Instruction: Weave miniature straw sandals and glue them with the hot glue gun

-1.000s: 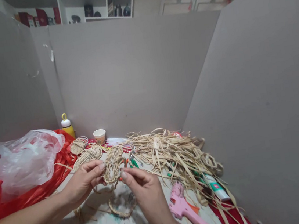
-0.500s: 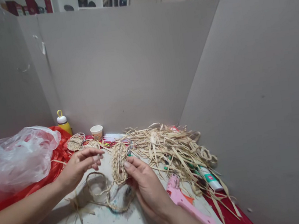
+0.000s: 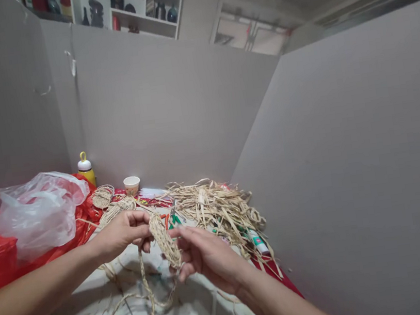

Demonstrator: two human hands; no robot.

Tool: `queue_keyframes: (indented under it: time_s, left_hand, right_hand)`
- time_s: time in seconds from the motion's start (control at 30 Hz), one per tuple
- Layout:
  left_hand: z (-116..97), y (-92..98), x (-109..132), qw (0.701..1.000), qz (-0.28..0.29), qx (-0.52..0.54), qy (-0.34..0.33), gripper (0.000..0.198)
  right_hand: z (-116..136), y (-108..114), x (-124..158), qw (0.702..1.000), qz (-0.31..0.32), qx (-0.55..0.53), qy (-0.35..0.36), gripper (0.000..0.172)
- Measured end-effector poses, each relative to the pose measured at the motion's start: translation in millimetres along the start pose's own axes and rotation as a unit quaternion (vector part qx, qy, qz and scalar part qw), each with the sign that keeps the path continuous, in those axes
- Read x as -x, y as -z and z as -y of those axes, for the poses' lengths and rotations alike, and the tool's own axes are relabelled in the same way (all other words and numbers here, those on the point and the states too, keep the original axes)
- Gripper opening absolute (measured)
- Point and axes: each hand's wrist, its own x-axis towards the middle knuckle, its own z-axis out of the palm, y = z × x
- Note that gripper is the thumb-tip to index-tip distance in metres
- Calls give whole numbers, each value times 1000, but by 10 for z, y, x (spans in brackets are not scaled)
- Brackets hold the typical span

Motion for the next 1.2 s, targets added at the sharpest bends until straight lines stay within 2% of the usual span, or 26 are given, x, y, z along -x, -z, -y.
queue_keyframes:
  time_s: [0.07,0.1,0.17,0.2,0.23,0.3,0.37,0.4,0.47,0.53,0.63,0.7,0.8,0.87,0.97,1.07,1.2]
  left_hand:
    - [7,-25,-3,1000,-21,9,0,15]
    - [21,-39,-8,1000,-25,13,2,15]
    - [63,-66,-15,999,-24,21,14,16]
    - [82,-73,-14,999,-16,22,22,17]
    - [95,-73,-8,999,-3,20,31,17]
    - [81,-42,17,998,39,5,48,19]
    - [5,30,52,994,87,-18,62,21]
    - [-54,74,68,992,108,-29,64,26]
    - [-191,158,96,988,140,-47,54,46]
    - [-315,202,123,987,145,-63,-11,59]
    - [-417,154,182,986,115,-91,-80,48]
    - [-427,65,228,985,128,-95,-66,40]
    - [-405,-64,279,987,142,-76,-22,31]
    - [-401,-113,293,992,101,-70,-28,26]
    - [-437,-151,305,996,14,-58,-71,26]
    - [-494,-229,309,992,-56,-38,-108,27]
    - [-527,-452,247,983,-107,-25,-151,25]
  right_hand:
    - [16,-10,116,993,-61,83,59,47]
    - [5,-28,170,980,-92,147,96,59]
    - [-51,-90,252,929,-140,295,176,81]
    - [-88,-130,276,895,-154,358,217,84]
    - [-121,-170,288,864,-163,401,256,78]
    - [-150,-239,286,832,-170,431,305,47]
    - [-101,-276,279,837,-173,416,310,21]
    - [-49,-282,283,846,-176,405,300,16]
    - [88,-279,317,864,-175,388,269,18]
    - [227,-282,372,885,-155,379,224,21]
    - [383,-351,429,907,-109,374,157,13]
    - [450,-431,421,915,-83,369,140,11]
    - [514,-509,356,918,-56,356,164,15]
    - [536,-483,302,914,-63,342,208,23]
    - [528,-337,226,894,-141,287,314,40]
    - [478,-183,161,874,-200,212,389,43]
    - [429,-124,102,894,-141,174,388,33]
